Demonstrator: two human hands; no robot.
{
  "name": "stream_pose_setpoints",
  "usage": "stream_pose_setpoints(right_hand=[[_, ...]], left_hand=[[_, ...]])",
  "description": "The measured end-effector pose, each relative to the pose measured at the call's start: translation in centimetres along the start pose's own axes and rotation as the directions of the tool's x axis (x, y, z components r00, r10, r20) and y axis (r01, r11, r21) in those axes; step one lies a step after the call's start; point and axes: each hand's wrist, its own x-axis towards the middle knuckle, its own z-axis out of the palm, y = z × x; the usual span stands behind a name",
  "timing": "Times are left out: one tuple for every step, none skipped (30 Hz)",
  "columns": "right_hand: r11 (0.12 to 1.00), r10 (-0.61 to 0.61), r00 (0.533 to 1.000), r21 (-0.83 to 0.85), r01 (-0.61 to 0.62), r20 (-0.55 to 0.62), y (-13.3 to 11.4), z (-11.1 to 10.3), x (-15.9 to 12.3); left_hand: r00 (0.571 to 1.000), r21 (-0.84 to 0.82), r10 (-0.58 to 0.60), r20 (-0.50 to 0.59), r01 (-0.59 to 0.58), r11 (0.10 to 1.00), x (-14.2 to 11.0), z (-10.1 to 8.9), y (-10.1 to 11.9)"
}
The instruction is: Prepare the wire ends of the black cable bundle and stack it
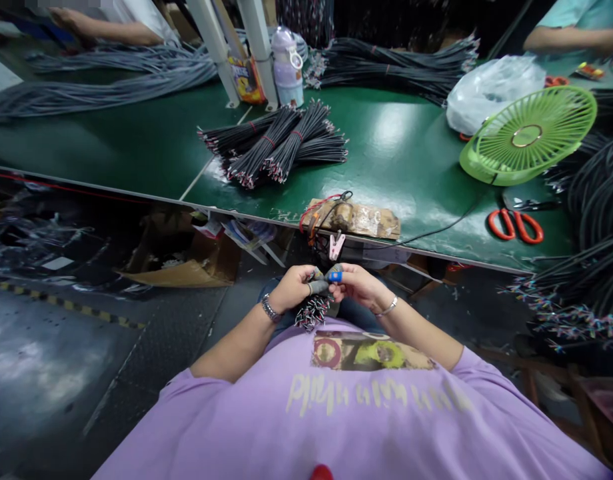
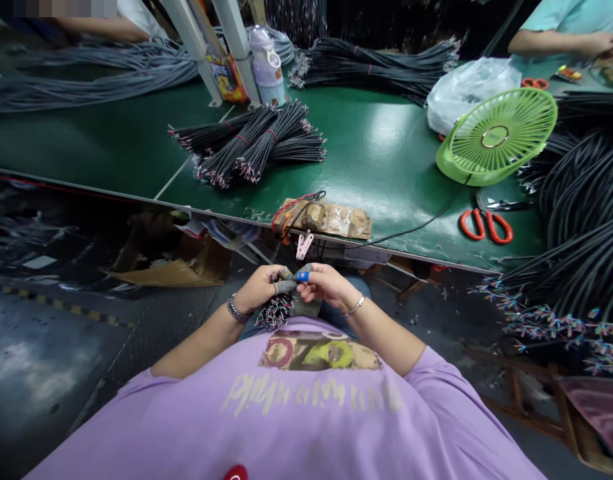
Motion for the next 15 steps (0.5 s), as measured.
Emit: stream_pose_setpoints(right_hand=[[0.999,-0.013,1.0,-0.041,0.012,-0.024,-0.1,0.1,0.1],[0.998,-0.025,0.999,-0.06,0.023,-0.041,-0.2,0.3,0.1],[0.998,-0.033,0.998,-0.054,0.03,-0.05,-0.2,0.4,0.2],[0.999,-0.035,0.998,-0.024,0.034,-0.049,-0.2,0.4,0.2],[0.999,-0.036,0.999,0.02,0.037,-0.041,-0.1,0.4,0.3],[0.997,-0.042,0.999,0.068,0.043,-0.028,-0.1,0.4,0.3],[0.993,-0.052,0.999,0.11,0.053,-0.013,0.0,0.4,0.3],[0.988,-0.065,0.998,0.14,0.065,0.001,0.2,0.3,0.2],[0.985,-0.082,0.997,0.157,0.079,0.014,0.3,0.3,0.2],[0.982,-0.097,0.995,0.163,0.092,0.026,0.4,0.2,0.1],[0.981,-0.11,0.993,0.163,0.102,0.035,0.6,0.2,0.1],[0.981,-0.12,0.992,0.159,0.112,0.041,0.7,0.2,0.0],[0.981,-0.13,0.991,0.152,0.122,0.042,0.8,0.2,0.0],[0.98,-0.141,0.989,0.146,0.134,0.038,1.0,0.2,0.0],[0.979,-0.152,0.988,0.14,0.146,0.032,1.0,0.3,-0.1]], left_hand=[[1.0,0.02,0.007,0.003,-0.007,1.0,0.0,0.0,0.0],[1.0,0.029,0.011,0.003,-0.011,1.0,0.1,0.0,0.0],[1.0,0.027,0.012,-0.003,-0.012,1.0,0.1,0.0,0.0],[1.0,0.016,0.01,-0.014,-0.009,1.0,0.1,-0.1,0.0],[1.0,-0.001,0.005,-0.029,-0.005,1.0,0.1,-0.1,0.0],[0.999,-0.022,0.0,-0.046,-0.001,1.0,0.0,-0.2,0.1],[0.998,-0.045,-0.003,-0.067,0.0,0.999,0.0,-0.2,0.1],[0.996,-0.066,-0.003,-0.088,-0.003,0.998,-0.1,-0.3,0.1],[0.994,-0.083,-0.002,-0.106,-0.006,0.997,-0.1,-0.3,0.1],[0.993,-0.097,-0.003,-0.12,-0.009,0.995,-0.2,-0.3,0.1],[0.991,-0.109,-0.004,-0.131,-0.01,0.994,-0.2,-0.3,0.1],[0.99,-0.12,-0.008,-0.138,-0.009,0.993,-0.2,-0.2,0.1],[0.99,-0.131,-0.013,-0.143,-0.006,0.991,-0.2,-0.2,0.1],[0.989,-0.143,-0.017,-0.146,-0.004,0.99,-0.2,-0.1,0.1],[0.989,-0.153,-0.021,-0.149,-0.002,0.988,-0.2,-0.1,0.0]])
